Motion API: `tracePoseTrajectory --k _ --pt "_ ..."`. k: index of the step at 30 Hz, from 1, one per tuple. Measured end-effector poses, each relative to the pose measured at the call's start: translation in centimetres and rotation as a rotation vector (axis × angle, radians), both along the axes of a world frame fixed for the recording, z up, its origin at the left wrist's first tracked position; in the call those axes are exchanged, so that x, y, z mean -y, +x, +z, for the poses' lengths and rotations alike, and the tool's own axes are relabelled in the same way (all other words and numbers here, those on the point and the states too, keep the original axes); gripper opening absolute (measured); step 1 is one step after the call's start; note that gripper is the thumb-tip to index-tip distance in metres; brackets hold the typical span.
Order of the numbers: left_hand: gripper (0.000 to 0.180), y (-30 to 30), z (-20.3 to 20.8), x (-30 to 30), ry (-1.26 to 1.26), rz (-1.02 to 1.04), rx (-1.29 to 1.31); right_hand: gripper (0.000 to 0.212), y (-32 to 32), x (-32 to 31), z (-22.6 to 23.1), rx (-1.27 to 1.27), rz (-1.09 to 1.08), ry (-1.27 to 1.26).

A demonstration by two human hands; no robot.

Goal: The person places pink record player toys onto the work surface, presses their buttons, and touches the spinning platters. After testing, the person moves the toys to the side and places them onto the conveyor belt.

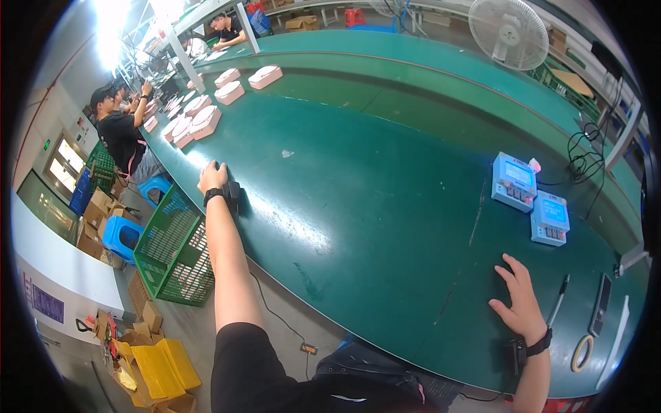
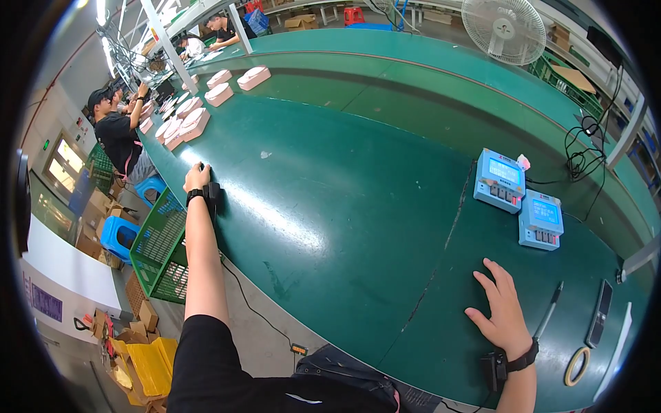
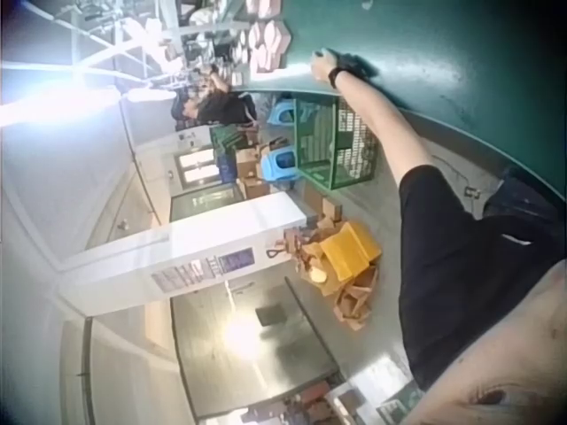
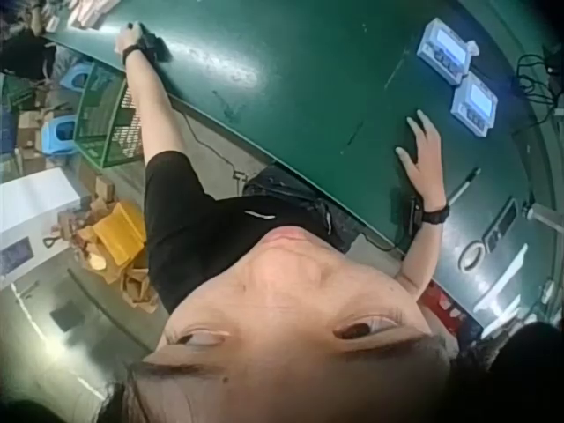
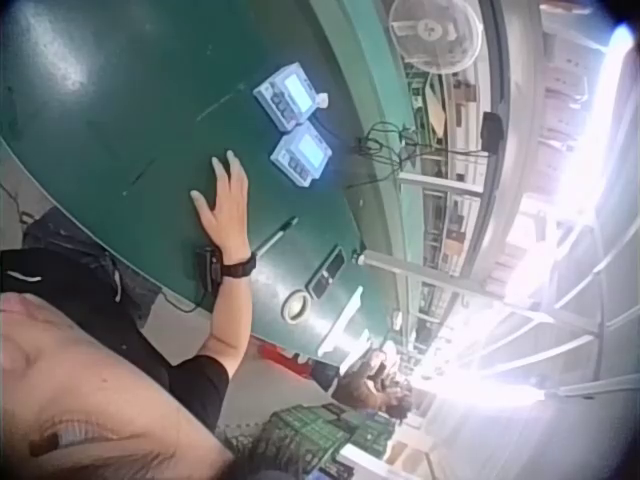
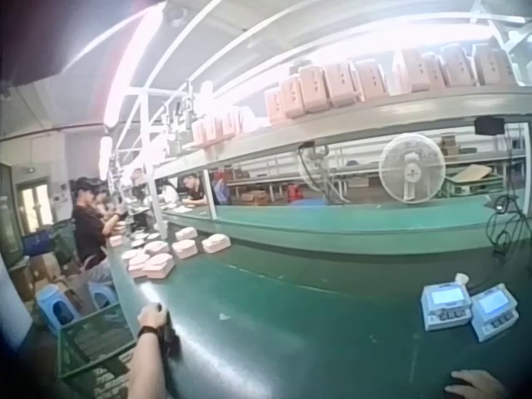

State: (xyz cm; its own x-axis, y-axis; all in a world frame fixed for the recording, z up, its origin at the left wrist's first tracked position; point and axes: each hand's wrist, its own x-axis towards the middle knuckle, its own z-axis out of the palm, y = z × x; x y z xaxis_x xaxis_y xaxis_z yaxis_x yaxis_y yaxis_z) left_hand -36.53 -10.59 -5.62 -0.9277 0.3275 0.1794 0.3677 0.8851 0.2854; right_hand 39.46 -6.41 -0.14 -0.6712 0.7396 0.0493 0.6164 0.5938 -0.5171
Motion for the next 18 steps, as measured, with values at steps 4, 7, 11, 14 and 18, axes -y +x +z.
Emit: tracePoseTrajectory --k 4,7,11,14,18 --pt "0.057 -0.15 -0.03 0.03 -0.003 -0.001 -0.006 0.064 -0.06 -0.04 0.05 0.007 -0.002 -0.005" --pt "0.057 -0.23 -0.09 0.02 -0.004 -0.005 -0.011 0.064 -0.04 -0.03 0.05 0.009 -0.002 -0.003" --pt "0.057 -0.24 -0.21 -0.08 -0.008 -0.003 -0.011 0.064 -0.05 -0.03 0.03 0.012 -0.004 -0.001" --pt "0.057 -0.42 -0.15 0.08 -0.003 -0.003 -0.02 0.064 -0.04 0.01 0.09 0.007 -0.003 -0.001" --pt "0.057 -0.34 -0.18 0.06 -0.005 -0.002 -0.025 0.063 -0.06 0.02 0.08 0.004 -0.002 0.0"
